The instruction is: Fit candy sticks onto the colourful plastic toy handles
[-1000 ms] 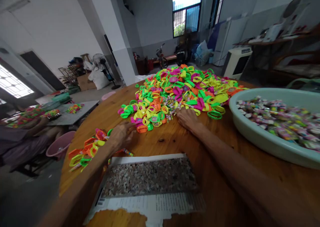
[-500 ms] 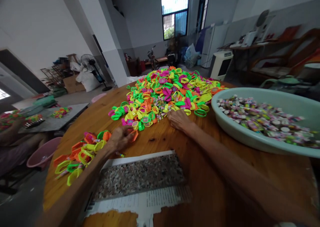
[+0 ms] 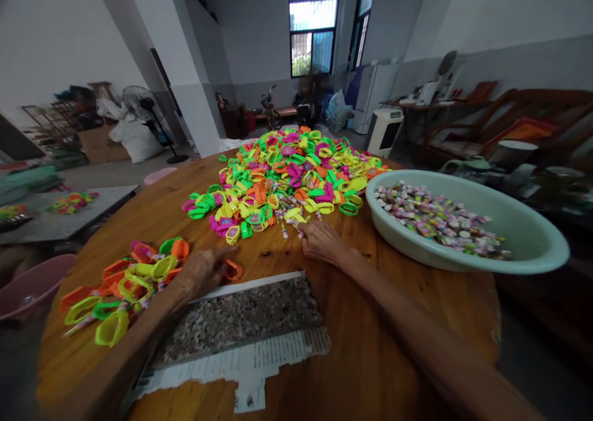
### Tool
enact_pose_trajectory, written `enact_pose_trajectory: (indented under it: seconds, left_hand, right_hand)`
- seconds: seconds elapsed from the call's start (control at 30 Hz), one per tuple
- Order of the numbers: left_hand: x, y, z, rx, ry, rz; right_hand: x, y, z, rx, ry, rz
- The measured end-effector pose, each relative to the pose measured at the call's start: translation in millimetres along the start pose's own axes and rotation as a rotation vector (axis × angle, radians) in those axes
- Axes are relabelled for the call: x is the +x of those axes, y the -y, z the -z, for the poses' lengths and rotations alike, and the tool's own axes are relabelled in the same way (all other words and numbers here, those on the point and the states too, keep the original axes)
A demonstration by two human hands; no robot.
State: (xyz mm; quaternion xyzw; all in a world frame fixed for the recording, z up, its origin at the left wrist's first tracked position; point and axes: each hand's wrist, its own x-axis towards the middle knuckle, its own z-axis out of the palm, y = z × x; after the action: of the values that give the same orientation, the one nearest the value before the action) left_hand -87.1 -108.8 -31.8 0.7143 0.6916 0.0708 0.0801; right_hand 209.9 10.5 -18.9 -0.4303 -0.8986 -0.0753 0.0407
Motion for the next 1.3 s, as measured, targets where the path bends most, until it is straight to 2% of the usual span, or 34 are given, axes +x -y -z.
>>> enact_pose_trajectory:
  seconds: [0.13,0.27,0.37,0.43,0.6,0.73,0.93,1.1,1.2,1.3]
  left_hand:
    - [0,1,-6.8,-0.058,-0.027,-0.138]
    - [2,-2,-11.3,-0.112,-0.052,-0.175]
    - [3,-6,-11.0,-0.096,-0.047,-0.169]
    - [1,-9,-9.1,-0.090,-0.047,-0.172]
    - [-8,-17,-0.1,-0.137,-0.038,-0.238]
    - [-18,-25,5.8,-0.206,-0.023,-0.278]
    - [-25,-35,8.2,-0.152,0.028,-0.247]
    - [-31,-38,13.1,-0.135,0.017,-0.262]
    - [-35,-42,13.4,-0.056,0.052,-0.258]
    - [-37,-47,11.0,0.037,0.078,-0.256]
  right_hand:
    - [-11,5,1,0.047,-0.043,-0.042]
    - [-19,28,-3,0.018,-0.112,-0.110]
    - [-10,45,-6,0.024,-0.111,-0.035]
    - [5,49,-7,-0.004,-0.058,0.035]
    - [40,43,-12,-0.074,0.047,0.200]
    - [42,42,-14,-0.062,0.051,0.230]
    - [7,58,4,0.054,-0.038,0.204]
    - [-39,75,28,0.321,-0.103,0.276]
    - [-67,86,32,0.373,-0.031,0.282]
    - [-84,97,30,0.285,0.038,0.266]
